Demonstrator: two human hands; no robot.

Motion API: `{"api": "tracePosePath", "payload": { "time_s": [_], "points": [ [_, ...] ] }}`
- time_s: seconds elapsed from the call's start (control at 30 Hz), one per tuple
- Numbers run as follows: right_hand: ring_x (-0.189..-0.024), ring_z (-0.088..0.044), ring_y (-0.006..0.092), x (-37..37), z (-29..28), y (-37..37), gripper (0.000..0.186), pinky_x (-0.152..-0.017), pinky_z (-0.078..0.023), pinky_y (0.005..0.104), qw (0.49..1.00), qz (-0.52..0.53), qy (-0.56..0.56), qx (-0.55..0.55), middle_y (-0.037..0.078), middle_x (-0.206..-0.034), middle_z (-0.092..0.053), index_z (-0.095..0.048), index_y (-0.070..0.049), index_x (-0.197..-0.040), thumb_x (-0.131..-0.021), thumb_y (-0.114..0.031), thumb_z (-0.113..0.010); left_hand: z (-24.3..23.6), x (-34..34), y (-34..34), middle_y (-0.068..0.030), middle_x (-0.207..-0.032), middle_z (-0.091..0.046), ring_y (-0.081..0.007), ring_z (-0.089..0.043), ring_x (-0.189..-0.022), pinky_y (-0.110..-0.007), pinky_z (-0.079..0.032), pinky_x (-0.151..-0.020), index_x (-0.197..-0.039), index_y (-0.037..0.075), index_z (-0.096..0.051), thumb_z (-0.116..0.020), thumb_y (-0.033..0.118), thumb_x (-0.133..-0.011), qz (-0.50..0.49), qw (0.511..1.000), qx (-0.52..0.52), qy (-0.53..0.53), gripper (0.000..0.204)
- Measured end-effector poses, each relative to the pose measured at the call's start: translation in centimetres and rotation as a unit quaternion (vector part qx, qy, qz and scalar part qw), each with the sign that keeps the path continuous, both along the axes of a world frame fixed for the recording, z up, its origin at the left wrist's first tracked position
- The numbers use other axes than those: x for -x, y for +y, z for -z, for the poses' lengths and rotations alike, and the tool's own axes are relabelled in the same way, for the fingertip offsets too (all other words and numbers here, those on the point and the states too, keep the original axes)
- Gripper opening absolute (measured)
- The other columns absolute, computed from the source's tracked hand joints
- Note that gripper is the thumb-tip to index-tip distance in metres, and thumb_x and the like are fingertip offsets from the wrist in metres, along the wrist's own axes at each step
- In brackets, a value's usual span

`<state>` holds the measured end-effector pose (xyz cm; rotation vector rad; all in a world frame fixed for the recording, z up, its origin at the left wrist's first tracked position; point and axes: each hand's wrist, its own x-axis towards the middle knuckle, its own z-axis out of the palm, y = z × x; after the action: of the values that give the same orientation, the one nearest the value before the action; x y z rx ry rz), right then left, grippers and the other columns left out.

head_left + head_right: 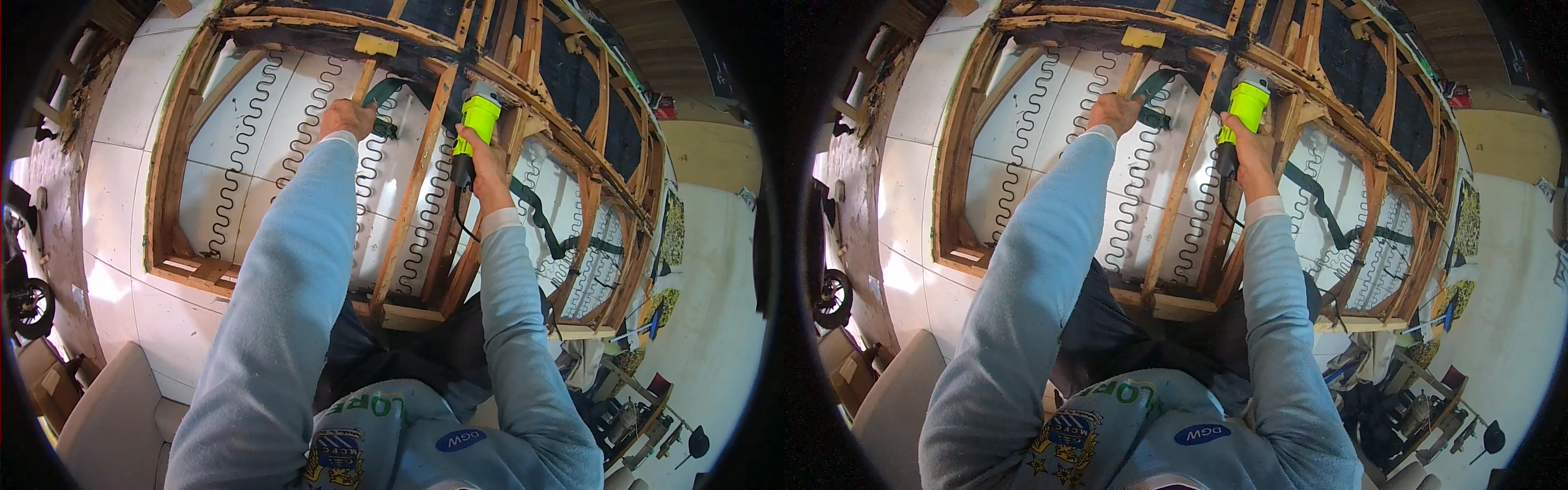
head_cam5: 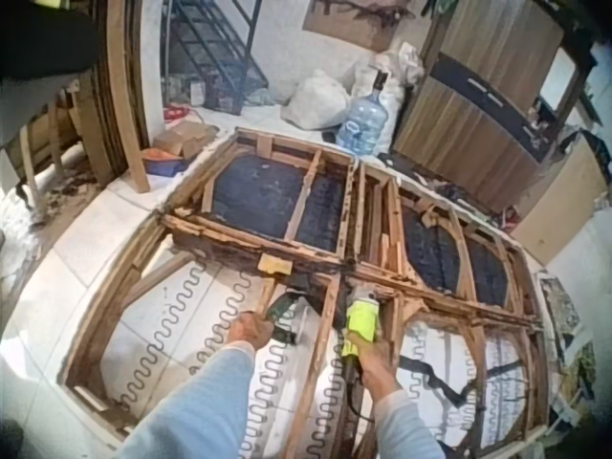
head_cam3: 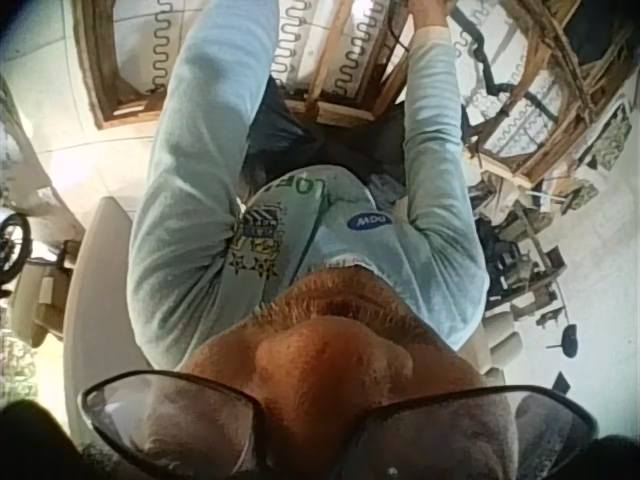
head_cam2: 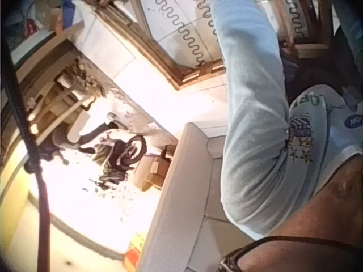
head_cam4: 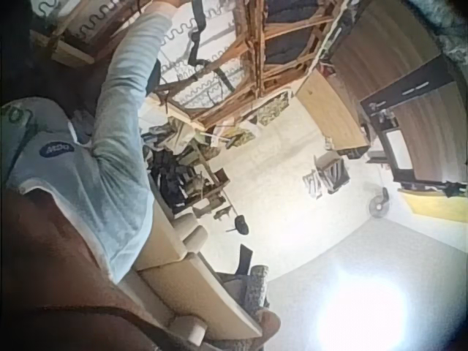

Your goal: Removing old upholstery and repairing the wooden frame of a sofa using an angle grinder and electric stapler.

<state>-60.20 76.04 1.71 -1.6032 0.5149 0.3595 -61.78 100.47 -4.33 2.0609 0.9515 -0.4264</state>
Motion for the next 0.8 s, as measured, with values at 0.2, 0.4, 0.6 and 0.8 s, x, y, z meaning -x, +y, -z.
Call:
{"api": "tracePosePath", "payload": {
  "time_s": [0.2,0.4,0.6,0.8],
  "points": [
    [-0.060,-0.067,0.0215,-0.2,0.0,0.4,0.044,-0.051,-0.052,0.0343,1.000,0.018,0.002,0.017,0.012,-0.083,-0.069,-0.066,0.006,-0.107,-0.077,-0.018,-0.087,0.8,-0.1,0.1,-0.0221,-0.119,-0.072,-0.0352,-0.069,-0.114,-0.041,-0.053,-0.098,-0.124,0.000,-0.069,-0.066,0.056,-0.090,-0.001,1.000,-0.004,0.001,0.065],
    [-0.062,-0.066,0.0209,-0.1,-0.1,0.4,0.039,-0.052,-0.052,0.0350,1.000,0.026,-0.008,0.008,0.011,-0.085,-0.069,-0.067,0.007,-0.104,-0.077,-0.012,-0.087,0.5,0.0,0.1,-0.0223,-0.117,-0.072,-0.0352,-0.070,-0.113,-0.041,-0.054,-0.097,-0.123,0.000,-0.070,-0.067,0.055,-0.090,0.005,1.000,0.001,-0.003,0.064],
    [-0.063,-0.067,0.0210,0.0,-0.3,0.8,0.038,-0.052,-0.052,0.0349,1.000,0.018,-0.012,-0.007,0.012,-0.085,-0.069,-0.067,0.007,-0.103,-0.077,-0.012,-0.087,0.7,0.0,0.3,-0.0226,-0.118,-0.072,-0.0350,-0.069,-0.113,-0.041,-0.053,-0.097,-0.124,0.000,-0.069,-0.068,0.055,-0.090,-0.008,1.000,-0.003,-0.001,0.065],
    [-0.064,-0.067,0.0209,-0.3,0.1,0.2,0.041,-0.053,-0.052,0.0345,0.999,0.024,-0.019,0.013,0.013,-0.088,-0.070,-0.068,0.009,-0.106,-0.077,-0.012,-0.087,-0.3,0.1,0.0,-0.0228,-0.121,-0.071,-0.0356,-0.069,-0.114,-0.041,-0.053,-0.098,-0.126,-0.002,-0.067,-0.068,0.054,-0.090,0.000,1.000,0.009,0.001,0.066]
  ]
}}
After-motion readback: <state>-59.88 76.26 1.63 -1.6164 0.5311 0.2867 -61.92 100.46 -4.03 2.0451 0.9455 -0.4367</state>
